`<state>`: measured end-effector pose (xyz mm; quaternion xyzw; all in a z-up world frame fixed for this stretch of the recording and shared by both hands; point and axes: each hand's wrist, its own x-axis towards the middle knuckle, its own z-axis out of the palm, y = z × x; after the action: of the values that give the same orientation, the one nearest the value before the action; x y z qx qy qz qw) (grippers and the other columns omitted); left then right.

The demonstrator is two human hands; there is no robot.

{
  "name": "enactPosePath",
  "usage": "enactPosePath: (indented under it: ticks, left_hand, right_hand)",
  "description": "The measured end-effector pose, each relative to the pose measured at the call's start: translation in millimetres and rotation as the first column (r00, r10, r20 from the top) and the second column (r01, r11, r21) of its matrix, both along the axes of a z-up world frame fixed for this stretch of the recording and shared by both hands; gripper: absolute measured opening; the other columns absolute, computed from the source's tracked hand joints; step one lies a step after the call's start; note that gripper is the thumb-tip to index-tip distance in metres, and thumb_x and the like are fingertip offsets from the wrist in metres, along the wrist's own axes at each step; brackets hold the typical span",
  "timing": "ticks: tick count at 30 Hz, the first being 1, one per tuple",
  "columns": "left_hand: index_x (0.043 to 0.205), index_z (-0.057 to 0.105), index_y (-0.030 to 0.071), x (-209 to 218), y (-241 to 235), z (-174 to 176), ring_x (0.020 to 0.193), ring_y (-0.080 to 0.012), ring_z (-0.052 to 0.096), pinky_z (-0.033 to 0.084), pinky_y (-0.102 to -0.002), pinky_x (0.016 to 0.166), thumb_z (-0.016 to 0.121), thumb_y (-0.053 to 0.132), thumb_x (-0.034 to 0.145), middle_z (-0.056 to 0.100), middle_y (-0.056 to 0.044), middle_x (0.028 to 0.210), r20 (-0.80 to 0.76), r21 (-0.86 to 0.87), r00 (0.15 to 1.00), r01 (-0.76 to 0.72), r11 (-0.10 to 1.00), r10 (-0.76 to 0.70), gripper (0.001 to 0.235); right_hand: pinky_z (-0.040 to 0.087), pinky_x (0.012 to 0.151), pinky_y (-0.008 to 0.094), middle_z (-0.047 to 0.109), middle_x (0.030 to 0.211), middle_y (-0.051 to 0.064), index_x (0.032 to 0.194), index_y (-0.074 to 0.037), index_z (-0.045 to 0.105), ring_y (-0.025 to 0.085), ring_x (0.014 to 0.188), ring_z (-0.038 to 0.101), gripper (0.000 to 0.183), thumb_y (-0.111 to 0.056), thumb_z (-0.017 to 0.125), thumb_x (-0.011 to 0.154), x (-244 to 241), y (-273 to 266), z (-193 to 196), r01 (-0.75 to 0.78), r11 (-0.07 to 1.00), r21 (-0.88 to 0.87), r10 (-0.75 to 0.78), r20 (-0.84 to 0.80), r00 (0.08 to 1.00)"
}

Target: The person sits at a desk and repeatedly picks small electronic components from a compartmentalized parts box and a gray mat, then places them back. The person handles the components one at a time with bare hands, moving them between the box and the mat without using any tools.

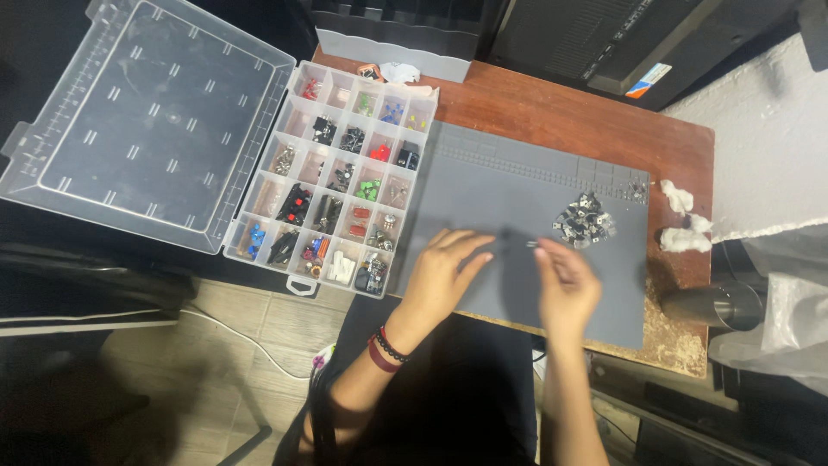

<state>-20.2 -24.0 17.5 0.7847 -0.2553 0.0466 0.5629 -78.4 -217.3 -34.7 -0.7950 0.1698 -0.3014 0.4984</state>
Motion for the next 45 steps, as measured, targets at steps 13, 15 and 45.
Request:
enactPosePath:
  ticks: [13,15,45]
  left_hand:
    - [0.107,0.079,0.016,6.4,6.1,-12.5,0.085,-0.0244,0.074,0.059,-0.035,0.079,0.075,0.016,0.093,0.076,-0.006,0.089,-0.181,-0.174,0.982,-0.083,0.981,0.051,0.014]
    - [0.1,0.08,0.017,7.1,6.4,-10.9,0.076,-0.0185,0.071,0.059,-0.031,0.074,0.078,0.016,0.091,0.072,-0.004,0.078,-0.235,-0.199,0.971,-0.102,0.975,0.054,0.01]
    - [0.121,0.068,0.001,4.0,6.1,-52.0,0.092,-0.0085,0.066,0.054,-0.018,0.081,0.059,0.021,0.104,0.071,-0.004,0.098,-0.625,-0.572,0.624,0.044,0.819,-0.47,0.027]
  right_hand:
    - [0.059,0.084,0.028,0.079,0.085,0.006,0.099,-0.007,0.081,0.009,0.084,0.072,0.019,-0.003,0.088,0.082,14.7,61.7,29.2,-0.076,0.941,0.331,0.093,-0.035,0.995]
    - [0.059,0.077,0.028,0.078,0.082,0.009,0.097,-0.005,0.081,0.011,0.074,0.069,0.013,-0.003,0.086,0.085,13.8,65.9,33.8,-0.087,0.938,0.335,0.095,-0.007,0.995]
    - [0.048,0.097,0.039,0.064,0.107,0.017,0.096,0.0,0.073,0.028,0.105,0.063,0.013,-0.008,0.064,0.101,19.1,51.3,50.8,-0.499,0.866,-0.01,0.497,0.116,0.86]
